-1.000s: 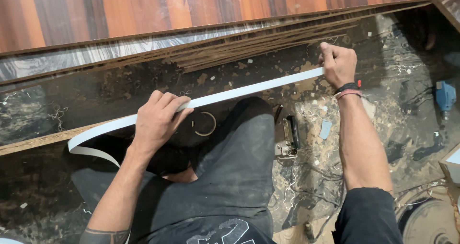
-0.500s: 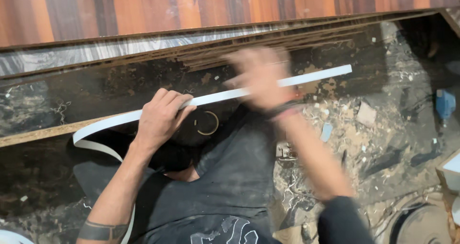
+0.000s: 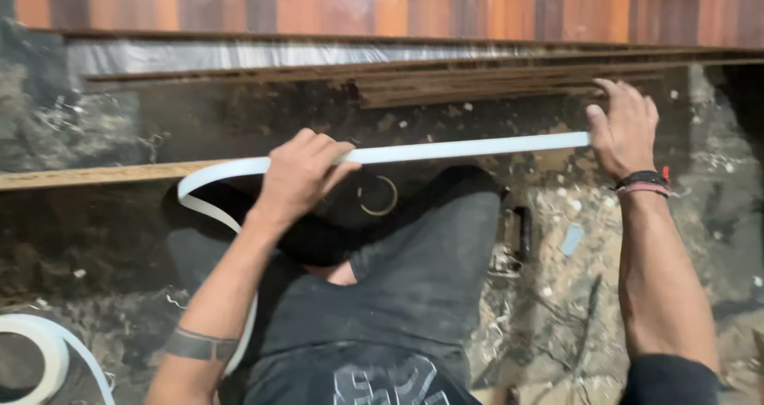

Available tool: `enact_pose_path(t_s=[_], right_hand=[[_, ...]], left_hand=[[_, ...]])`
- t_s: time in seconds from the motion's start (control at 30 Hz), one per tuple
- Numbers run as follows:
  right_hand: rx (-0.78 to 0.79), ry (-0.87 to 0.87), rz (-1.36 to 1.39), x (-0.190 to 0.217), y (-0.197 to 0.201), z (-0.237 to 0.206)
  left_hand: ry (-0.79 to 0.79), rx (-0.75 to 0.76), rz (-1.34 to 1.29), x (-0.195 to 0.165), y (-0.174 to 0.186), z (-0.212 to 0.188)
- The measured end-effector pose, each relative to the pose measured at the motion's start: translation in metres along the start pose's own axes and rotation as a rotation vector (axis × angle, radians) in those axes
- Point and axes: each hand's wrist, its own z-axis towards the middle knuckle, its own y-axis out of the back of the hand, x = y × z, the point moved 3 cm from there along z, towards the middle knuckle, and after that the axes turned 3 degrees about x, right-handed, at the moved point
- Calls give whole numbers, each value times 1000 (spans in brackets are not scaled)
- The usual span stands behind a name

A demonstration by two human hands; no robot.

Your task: The person sits on the floor and irons white edge banding tape onto the front edge of a plywood panel using a handheld edge-banding iron, pressing the tape along the board and running the iron over it section by section, then presses the tape down by hand and works along the panel edge.

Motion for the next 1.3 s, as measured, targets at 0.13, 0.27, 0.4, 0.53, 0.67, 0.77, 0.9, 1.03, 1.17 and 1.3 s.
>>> enact_pose_path(t_s=[0.13,0.27,0.4,0.53,0.67,0.77,0.9,1.03,1.17,1.3], right_hand=[[-4,88,111,111,-34,16],[-25,288,-54,288,-87,22],[40,365,118,324,-78,24],[81,272,271,319,-70,49],[99,112,151,323,-93,74],[68,115,20,277,-97,68],[189,-28,-218,142,-72,41],[19,-16,-423,12,-22,19],[146,-443,448,-74,-29,13],[153,-649,1132,-83,-41,9]], left_hand=[[-10,-2,-21,3,-3,-4],[-13,23,-44,9,-8,-11],[-25,52,-16,15,-13,-15],[-7,39,19,14,-14,-18],[-13,48,21,9,-9,-14],[-32,26,25,5,-1,-8],[-16,17,22,1,2,-2],[20,33,19,-3,-2,0],[38,66,38,-7,-6,2],[46,75,21,-12,-6,3]])
